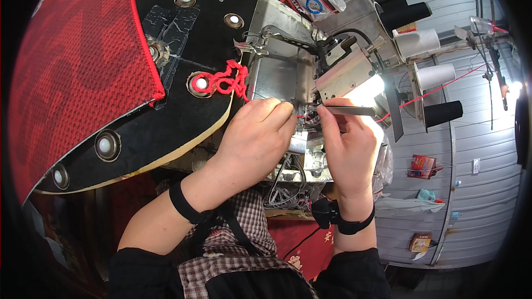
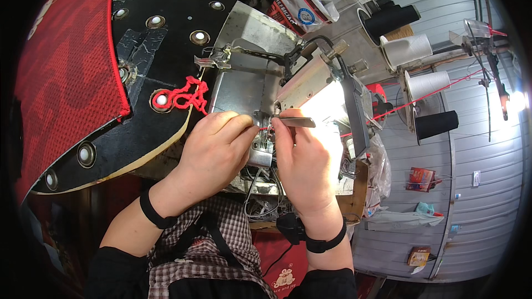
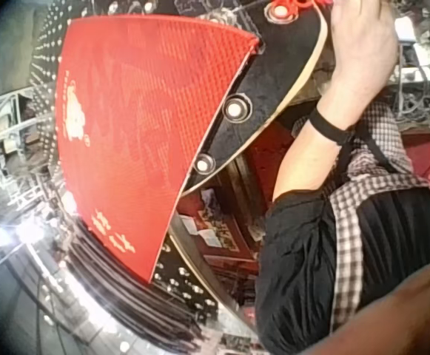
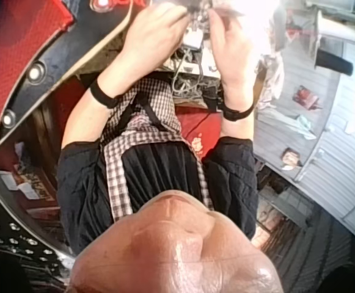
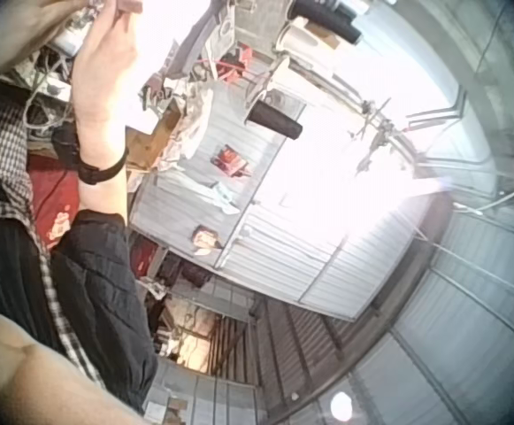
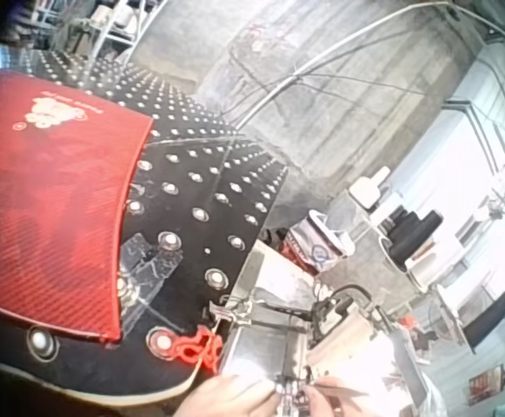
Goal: The person is using an industrial sewing machine to sew the edges of a large red mat and attach a red decorative cord.
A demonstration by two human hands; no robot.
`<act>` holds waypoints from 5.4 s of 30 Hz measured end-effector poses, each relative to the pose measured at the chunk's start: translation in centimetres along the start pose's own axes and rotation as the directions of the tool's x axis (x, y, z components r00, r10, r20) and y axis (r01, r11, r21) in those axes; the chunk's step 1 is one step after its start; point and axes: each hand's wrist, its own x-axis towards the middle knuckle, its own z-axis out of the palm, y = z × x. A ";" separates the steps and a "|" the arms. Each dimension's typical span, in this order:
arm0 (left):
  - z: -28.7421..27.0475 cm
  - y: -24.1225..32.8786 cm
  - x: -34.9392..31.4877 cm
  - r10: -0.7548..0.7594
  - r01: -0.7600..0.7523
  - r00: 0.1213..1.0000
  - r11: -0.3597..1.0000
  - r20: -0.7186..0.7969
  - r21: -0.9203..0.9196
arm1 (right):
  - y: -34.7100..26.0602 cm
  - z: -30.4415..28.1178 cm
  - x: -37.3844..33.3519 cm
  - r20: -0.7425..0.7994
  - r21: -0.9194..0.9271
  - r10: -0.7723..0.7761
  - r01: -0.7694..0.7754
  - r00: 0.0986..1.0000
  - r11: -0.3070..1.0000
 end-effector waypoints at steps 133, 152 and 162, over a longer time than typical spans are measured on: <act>-0.9 -6.2 9.9 -0.116 -0.073 0.976 0.628 0.186 0.775 | 17.0 -4.8 -11.5 -0.336 0.382 0.111 0.028 0.935 0.924; 1.2 -0.1 3.4 -0.263 0.248 0.961 0.692 0.083 -0.678 | -2.9 3.7 3.4 -0.398 0.390 -0.294 0.450 0.869 0.803; -0.4 -1.4 1.6 0.024 -0.086 0.989 0.892 0.143 0.443 | -1.4 10.9 12.4 0.070 -0.398 -0.197 0.209 0.978 0.893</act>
